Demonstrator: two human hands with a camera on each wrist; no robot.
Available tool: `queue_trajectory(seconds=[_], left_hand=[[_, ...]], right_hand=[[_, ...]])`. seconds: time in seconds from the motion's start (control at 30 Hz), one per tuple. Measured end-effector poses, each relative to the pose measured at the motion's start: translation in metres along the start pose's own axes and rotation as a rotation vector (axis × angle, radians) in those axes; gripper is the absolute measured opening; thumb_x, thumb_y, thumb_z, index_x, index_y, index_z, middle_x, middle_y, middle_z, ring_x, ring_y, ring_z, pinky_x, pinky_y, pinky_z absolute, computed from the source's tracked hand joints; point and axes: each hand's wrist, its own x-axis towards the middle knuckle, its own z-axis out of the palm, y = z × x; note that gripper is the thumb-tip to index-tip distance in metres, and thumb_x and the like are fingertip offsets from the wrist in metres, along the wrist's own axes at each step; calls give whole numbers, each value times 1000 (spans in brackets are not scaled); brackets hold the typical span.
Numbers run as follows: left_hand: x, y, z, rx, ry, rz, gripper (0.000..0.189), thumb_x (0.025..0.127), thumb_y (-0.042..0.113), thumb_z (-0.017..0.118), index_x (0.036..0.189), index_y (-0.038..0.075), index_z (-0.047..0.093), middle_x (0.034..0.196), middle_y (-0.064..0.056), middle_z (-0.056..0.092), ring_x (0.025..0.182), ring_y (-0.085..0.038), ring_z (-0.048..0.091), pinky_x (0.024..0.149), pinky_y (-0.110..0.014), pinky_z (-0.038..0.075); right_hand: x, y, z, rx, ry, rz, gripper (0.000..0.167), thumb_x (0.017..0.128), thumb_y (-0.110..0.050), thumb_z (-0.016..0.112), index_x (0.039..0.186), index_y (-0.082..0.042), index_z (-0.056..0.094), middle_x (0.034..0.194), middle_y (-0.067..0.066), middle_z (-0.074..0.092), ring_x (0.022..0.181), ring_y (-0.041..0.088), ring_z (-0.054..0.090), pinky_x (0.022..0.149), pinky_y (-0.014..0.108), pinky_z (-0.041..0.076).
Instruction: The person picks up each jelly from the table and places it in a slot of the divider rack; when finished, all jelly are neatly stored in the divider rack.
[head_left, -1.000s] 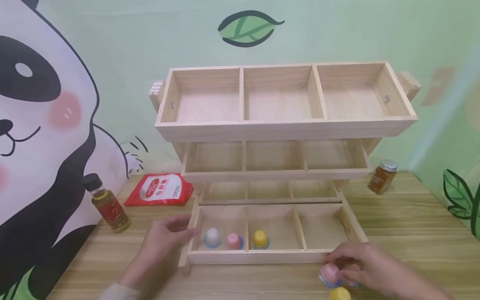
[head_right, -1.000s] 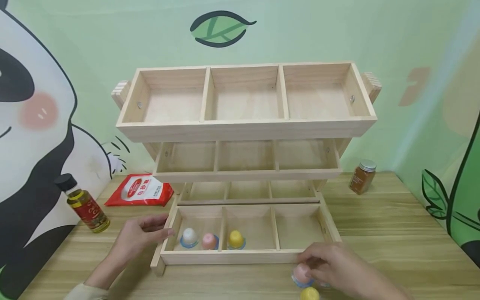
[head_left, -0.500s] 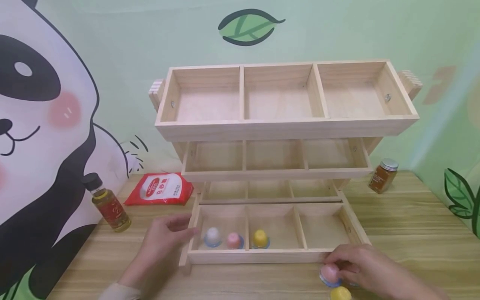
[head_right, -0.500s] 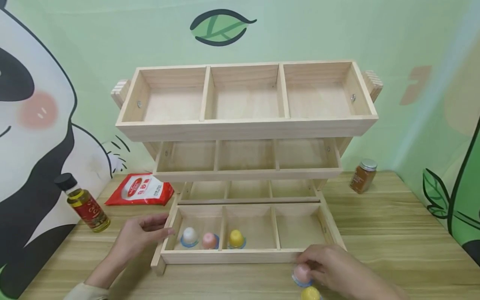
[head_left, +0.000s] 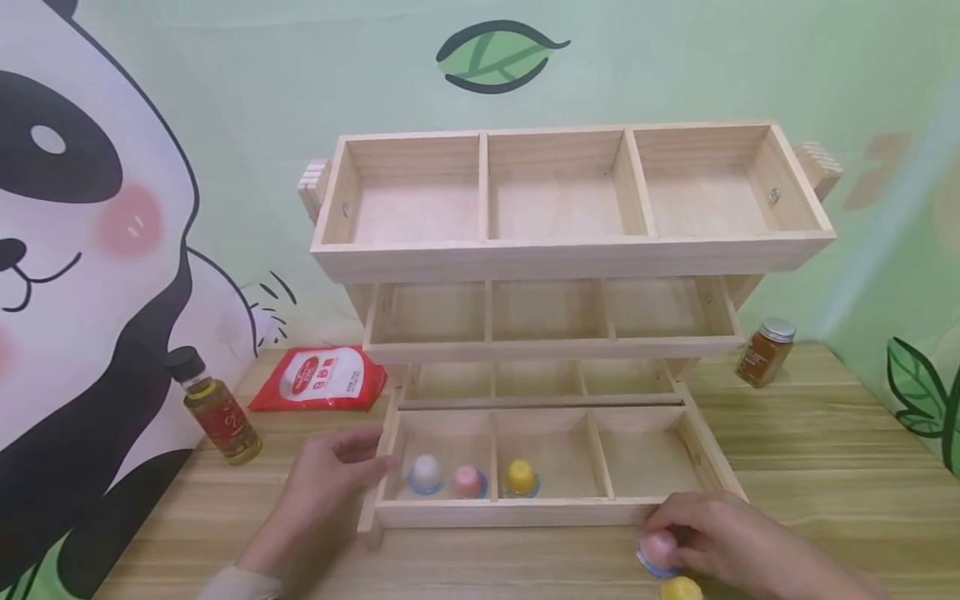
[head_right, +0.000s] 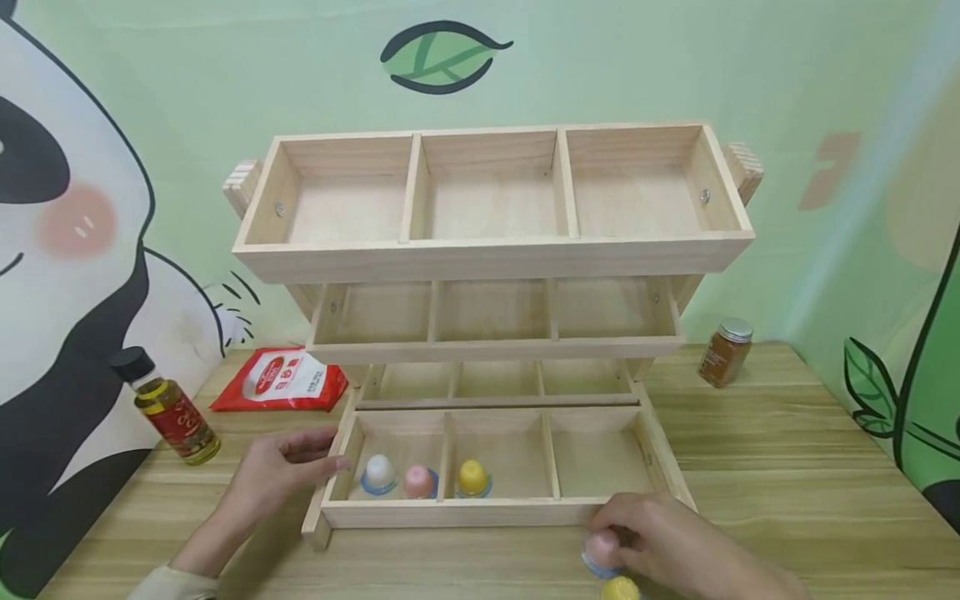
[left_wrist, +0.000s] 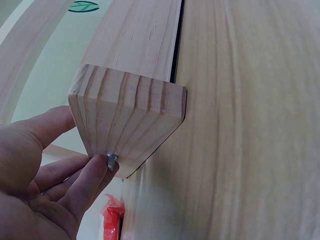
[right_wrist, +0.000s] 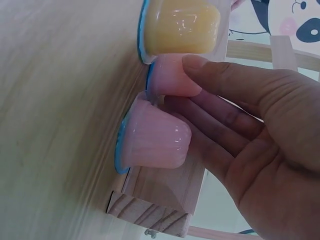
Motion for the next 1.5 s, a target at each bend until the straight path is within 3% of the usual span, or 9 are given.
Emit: queue_trajectory(seconds=[0.43, 0.7, 1.0, 1.33, 1.5], left_hand=[[-1, -1, 0, -12, 3, -17, 62, 87, 39, 90, 141, 16, 70, 133, -6, 72, 117, -26, 71, 100, -48, 58], [-2, 1, 0, -4, 7, -28, 64, 87, 40, 90, 142, 17, 69, 134, -6, 72, 118, -26, 70, 101, -49, 57], [-2, 1, 1, -39, 7, -43, 62, 87, 38, 91, 141, 19, 69, 132, -3, 73, 115, -23, 71, 101, -47, 57], [-2, 1, 1, -24, 7, -33, 61, 87, 36, 90, 141, 15, 69, 133, -8, 72, 115, -27, 71, 96, -45, 60], [-2, 2, 1, -26, 8, -44, 62, 87, 36, 90, 141, 15, 69, 134, -8, 72, 117, -27, 70, 99, -47, 58]], right_hand=[[9, -7, -3, 53, -26, 61, 13, 102, -31, 74, 114, -26, 76, 111, -17, 70, 95, 0, 62, 77, 25, 57], [13, -13, -3, 77, 29, -76, 18, 102, -18, 74, 119, -23, 74, 115, -12, 71, 100, 3, 65, 76, 29, 62], [24, -26, -6, -68, 155, -201, 31, 95, -7, 81, 122, -22, 75, 117, -11, 74, 103, 9, 71, 82, 29, 62], [41, -36, -13, -94, 205, -205, 30, 92, -7, 84, 118, -20, 75, 115, -9, 75, 102, 10, 72, 84, 30, 62], [54, -36, -14, -140, 245, -243, 34, 86, -3, 88, 115, -16, 76, 112, -6, 77, 99, 11, 73, 82, 30, 62]])
